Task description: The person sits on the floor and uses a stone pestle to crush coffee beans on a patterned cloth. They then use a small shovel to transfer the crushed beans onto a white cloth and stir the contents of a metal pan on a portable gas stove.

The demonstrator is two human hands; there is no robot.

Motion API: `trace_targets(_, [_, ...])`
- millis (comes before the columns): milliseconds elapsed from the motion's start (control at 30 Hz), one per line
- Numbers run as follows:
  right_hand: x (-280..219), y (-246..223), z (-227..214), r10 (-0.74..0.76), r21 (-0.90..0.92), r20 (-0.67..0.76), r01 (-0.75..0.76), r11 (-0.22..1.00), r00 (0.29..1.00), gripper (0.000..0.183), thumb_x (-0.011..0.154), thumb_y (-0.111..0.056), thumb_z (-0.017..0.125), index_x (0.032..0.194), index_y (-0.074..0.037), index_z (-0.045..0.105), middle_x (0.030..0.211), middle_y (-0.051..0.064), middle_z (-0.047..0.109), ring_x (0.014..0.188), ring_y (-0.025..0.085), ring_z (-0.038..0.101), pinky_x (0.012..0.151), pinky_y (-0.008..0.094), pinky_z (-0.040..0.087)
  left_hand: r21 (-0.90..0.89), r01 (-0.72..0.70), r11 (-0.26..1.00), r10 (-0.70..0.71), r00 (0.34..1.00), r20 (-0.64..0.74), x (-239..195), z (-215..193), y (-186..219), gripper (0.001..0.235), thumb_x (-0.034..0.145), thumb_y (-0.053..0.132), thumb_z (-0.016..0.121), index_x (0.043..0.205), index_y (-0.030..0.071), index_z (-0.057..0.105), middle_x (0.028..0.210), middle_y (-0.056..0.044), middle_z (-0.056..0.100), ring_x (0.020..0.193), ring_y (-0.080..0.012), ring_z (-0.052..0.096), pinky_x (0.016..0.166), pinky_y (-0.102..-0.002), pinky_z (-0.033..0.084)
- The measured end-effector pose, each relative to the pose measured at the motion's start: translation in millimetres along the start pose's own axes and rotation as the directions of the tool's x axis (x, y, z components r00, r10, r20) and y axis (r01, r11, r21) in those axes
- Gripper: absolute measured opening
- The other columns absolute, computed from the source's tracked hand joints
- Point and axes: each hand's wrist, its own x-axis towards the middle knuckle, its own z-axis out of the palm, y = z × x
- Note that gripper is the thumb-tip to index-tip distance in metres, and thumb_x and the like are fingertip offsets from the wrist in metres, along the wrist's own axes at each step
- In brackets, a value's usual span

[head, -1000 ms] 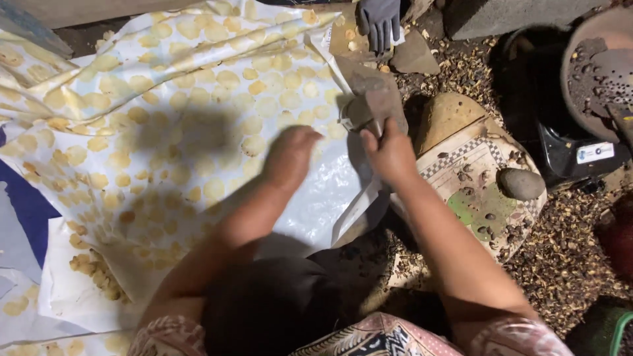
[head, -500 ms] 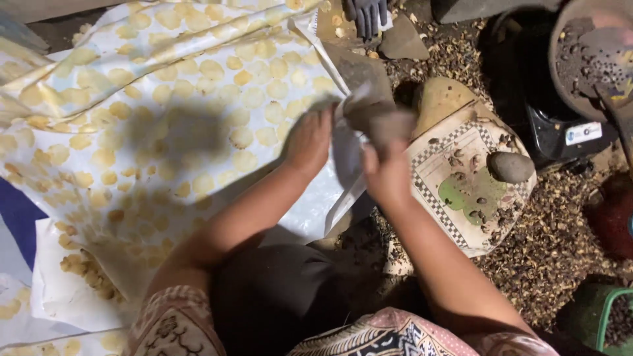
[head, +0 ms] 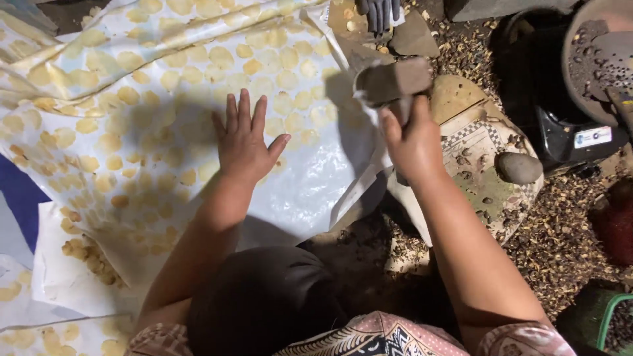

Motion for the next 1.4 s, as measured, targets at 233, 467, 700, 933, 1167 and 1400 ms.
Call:
trace_targets(233, [-11.6, 45.9, 79.4, -0.001, -0.031, 0.029, 0.001, 1.000, 1.000, 0.051, 0.103, -0.044, 0.057, 0.125, -0.001, 0.042, 0.090, 0.034, 0.069, 0.088, 0.055, 0.070, 0.074, 0.062, 0.059, 0.019, 0.028, 0.999, -0.029, 0.999, 0.043, 4.0, 0.2, 3.3, 0.091, 0.097, 0.072, 0.043, 0.166, 0.015, 0.023, 0.170, -0.023, 0.015, 0.157, -0.0438, 0.009, 0.119, -0.072, 0.010])
trace_targets(467, [24.5, 30.4, 46.8, -0.065, -0.111, 0.090, 0.075, 0.991, 0.994, 0.053, 0.099, -0.049, 0.062, 0.117, 0.000, 0.053, 0.095, 0.034, 0.069, 0.097, 0.056, 0.068, 0.083, 0.066, 0.054, 0.041, 0.022, 0.999, -0.023, 0.999, 0.023, 3.8, -3.3, -0.3, 0.089, 0.098, 0.071, 0.041, 0.165, 0.015, 0.026, 0.171, -0.023, 0.017, 0.158, -0.0427, 0.010, 0.119, -0.072, 0.008])
trace_targets(700, [-9.3, 16.1, 46.3, -0.079, -0.098, -0.073, 0.071, 0.993, 0.994, 0.058, 0.104, -0.042, 0.058, 0.132, 0.006, 0.040, 0.092, 0.037, 0.065, 0.091, 0.060, 0.067, 0.075, 0.067, 0.056, 0.025, 0.034, 0.999, -0.035, 0.998, 0.054, 1.2, -7.9, 7.5, 0.089, 0.098, 0.069, 0.043, 0.166, 0.015, 0.023, 0.171, -0.022, 0.014, 0.158, -0.0423, 0.008, 0.120, -0.070, 0.008])
trace_targets(933, [7.1, 34.5, 71.4, 0.018, -0.129, 0.090, -0.007, 0.992, 0.996, 0.056, 0.099, -0.050, 0.061, 0.124, -0.001, 0.050, 0.098, 0.029, 0.069, 0.097, 0.050, 0.070, 0.080, 0.060, 0.058, 0.042, 0.051, 0.998, -0.056, 0.992, 0.116, -1.2, -7.0, 6.9, 0.091, 0.096, 0.074, 0.037, 0.167, 0.019, 0.020, 0.173, -0.019, 0.012, 0.159, -0.0396, 0.004, 0.121, -0.070, 0.004])
trace_targets(1167, [-7.6, 2.0, 34.1, -0.090, -0.065, 0.029, 0.092, 0.994, 0.996, 0.061, 0.102, -0.046, 0.060, 0.131, 0.006, 0.046, 0.099, 0.038, 0.067, 0.096, 0.057, 0.068, 0.079, 0.065, 0.055, 0.030, 0.065, 0.997, -0.068, 0.990, 0.123, -0.8, -13.7, 7.3, 0.089, 0.098, 0.073, 0.036, 0.167, 0.019, 0.019, 0.173, -0.019, 0.009, 0.159, -0.0394, 0.002, 0.121, -0.070, 0.003])
trace_targets(1400, [-13.1, 29.7, 65.2, -0.094, -0.106, 0.111, 0.106, 0.989, 0.989, 0.051, 0.103, -0.046, 0.057, 0.120, 0.002, 0.049, 0.083, 0.029, 0.069, 0.083, 0.051, 0.070, 0.068, 0.059, 0.058, 0.050, 0.052, 0.997, -0.055, 0.996, 0.075, -1.3, -9.8, 9.1, 0.089, 0.098, 0.073, 0.037, 0.166, 0.018, 0.023, 0.172, -0.020, 0.015, 0.159, -0.0402, 0.007, 0.120, -0.070, 0.006])
